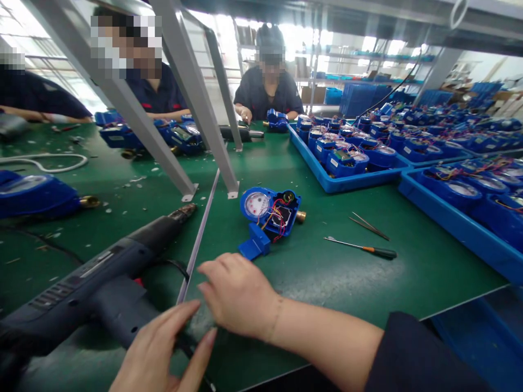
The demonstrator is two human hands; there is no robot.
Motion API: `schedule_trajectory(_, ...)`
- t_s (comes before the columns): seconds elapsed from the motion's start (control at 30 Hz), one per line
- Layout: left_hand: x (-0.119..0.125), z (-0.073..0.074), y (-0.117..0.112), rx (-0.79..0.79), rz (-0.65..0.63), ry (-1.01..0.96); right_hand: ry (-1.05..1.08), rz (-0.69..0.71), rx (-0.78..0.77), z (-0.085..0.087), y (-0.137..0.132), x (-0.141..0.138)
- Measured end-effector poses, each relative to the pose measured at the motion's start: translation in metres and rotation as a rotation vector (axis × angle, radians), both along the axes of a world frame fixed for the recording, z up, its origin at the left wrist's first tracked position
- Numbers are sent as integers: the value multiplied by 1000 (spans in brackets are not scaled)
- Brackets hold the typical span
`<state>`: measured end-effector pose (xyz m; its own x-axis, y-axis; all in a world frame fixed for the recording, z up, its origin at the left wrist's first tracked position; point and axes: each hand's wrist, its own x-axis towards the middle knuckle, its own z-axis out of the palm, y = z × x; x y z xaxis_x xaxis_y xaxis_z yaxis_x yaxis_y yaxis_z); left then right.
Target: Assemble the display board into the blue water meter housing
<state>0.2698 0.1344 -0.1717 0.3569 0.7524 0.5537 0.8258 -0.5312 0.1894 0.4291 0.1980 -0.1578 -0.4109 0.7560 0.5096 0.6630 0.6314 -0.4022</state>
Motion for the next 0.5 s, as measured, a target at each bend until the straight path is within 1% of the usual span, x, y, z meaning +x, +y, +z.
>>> schedule_trajectory(0.07,23,9,34,-138,106,52,10,-143,42,-13,-12,60)
schedule_trajectory(0.13,42,10,68,-407,175,153,-17,-323,75,-28,-21,122)
schedule_trajectory(0.2,54,7,97,-508,209,186,-80,-483,73,-43,-28,181)
schedule_trajectory(0.27,60,3,115,-552,235,197,-153,-576,48,-59,-34,230)
schedule_trajectory(0.3,62,2,119,-564,249,197,-187,-598,31,-67,-37,249)
schedule_trajectory(0.37,69,0,115,-573,273,184,-243,-606,-4,-81,-41,277)
schedule_trajectory(0.43,80,-2,100,-565,299,154,-279,-598,-30,-89,-43,292)
schedule_trajectory(0.5,96,-5,76,-551,345,107,-300,-594,-45,-91,-45,298)
